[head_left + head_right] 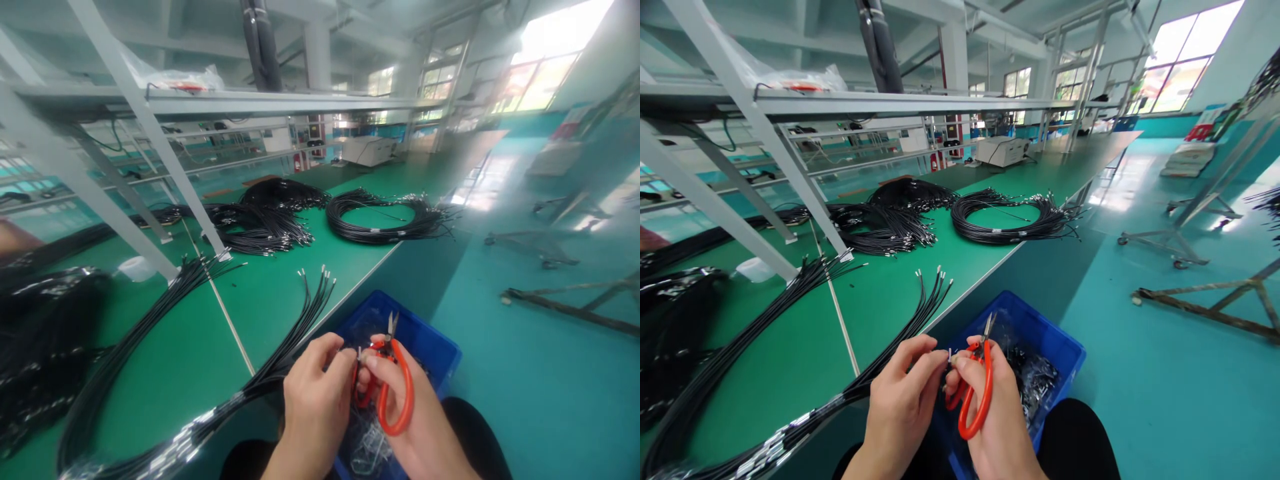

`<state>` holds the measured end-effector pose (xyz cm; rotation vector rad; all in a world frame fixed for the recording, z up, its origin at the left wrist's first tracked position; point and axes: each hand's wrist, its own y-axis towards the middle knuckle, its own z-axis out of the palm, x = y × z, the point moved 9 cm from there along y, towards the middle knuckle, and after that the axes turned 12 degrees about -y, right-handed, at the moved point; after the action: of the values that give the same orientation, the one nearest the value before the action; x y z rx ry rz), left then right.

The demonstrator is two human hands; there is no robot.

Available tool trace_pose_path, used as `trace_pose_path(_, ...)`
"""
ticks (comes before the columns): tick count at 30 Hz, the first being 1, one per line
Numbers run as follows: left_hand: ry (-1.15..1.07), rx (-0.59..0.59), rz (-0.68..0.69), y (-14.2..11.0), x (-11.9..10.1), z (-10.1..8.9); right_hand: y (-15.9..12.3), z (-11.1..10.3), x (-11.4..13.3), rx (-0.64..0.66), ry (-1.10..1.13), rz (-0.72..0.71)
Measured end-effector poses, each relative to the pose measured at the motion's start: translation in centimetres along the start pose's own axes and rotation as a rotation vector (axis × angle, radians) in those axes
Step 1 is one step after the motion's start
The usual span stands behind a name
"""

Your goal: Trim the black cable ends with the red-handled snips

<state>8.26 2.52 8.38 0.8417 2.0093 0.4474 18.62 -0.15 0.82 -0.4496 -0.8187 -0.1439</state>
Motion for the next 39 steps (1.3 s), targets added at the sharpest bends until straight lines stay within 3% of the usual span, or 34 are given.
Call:
trace_pose_path(3, -0.053, -0.024, -0.12, -0.1, 1.2, -0.5, 0.0, 0.0, 0.2, -0.001, 0.005, -0.007)
trace_pose_path(7, -0.527, 0.101, -0.468, -0.9, 3.0, 1.5, 0.1, 0.3, 0.4, -0.005, 0.006, -0.018)
trace_pose_path(9, -0.767, 0.148, -0.576, -1.4, 3.0, 2.8, 0.1, 0.6, 0.5, 0.016, -0.013, -0.028)
trace_pose_path(11, -0.881, 0.121, -0.628, -1.6, 3.1, 3.2, 0.1, 0.7, 0.5, 0.035, -0.044, -0.039)
trace_pose_path(14, -0.887, 0.088, -0.656, -1.6, 3.6, 3.2, 0.2, -0.1, 1.1, -0.033, -0.157, -0.109)
trace_pose_path(17, -0.885, 0.127, -0.677, -1.6, 3.8, 3.3, 0.2, -0.7, 2.6, -0.132, -0.306, -0.246)
trace_pose_path(24, -0.95, 0.155, -0.691, -1.6, 3.7, 3.5, 0.2, 0.3, 2.8, -0.055, -0.458, -0.3)
trace_pose_path(28, -0.95, 0.16, -0.69, -1.6, 3.9, 3.6, -0.6, -0.6, 4.1, -0.167, -0.659, -0.525)
trace_pose_path(34, -0.955, 0.154, -0.688, -1.6, 3.6, 3.7, -1.6, 0.4, 5.0, -0.171, -0.972, -0.789)
trace_pose_path(39, -0.95, 0.079, -0.684, -1.8, 3.5, 3.4, -2.5, 0.3, 5.4, -0.267, -1.046, -0.939)
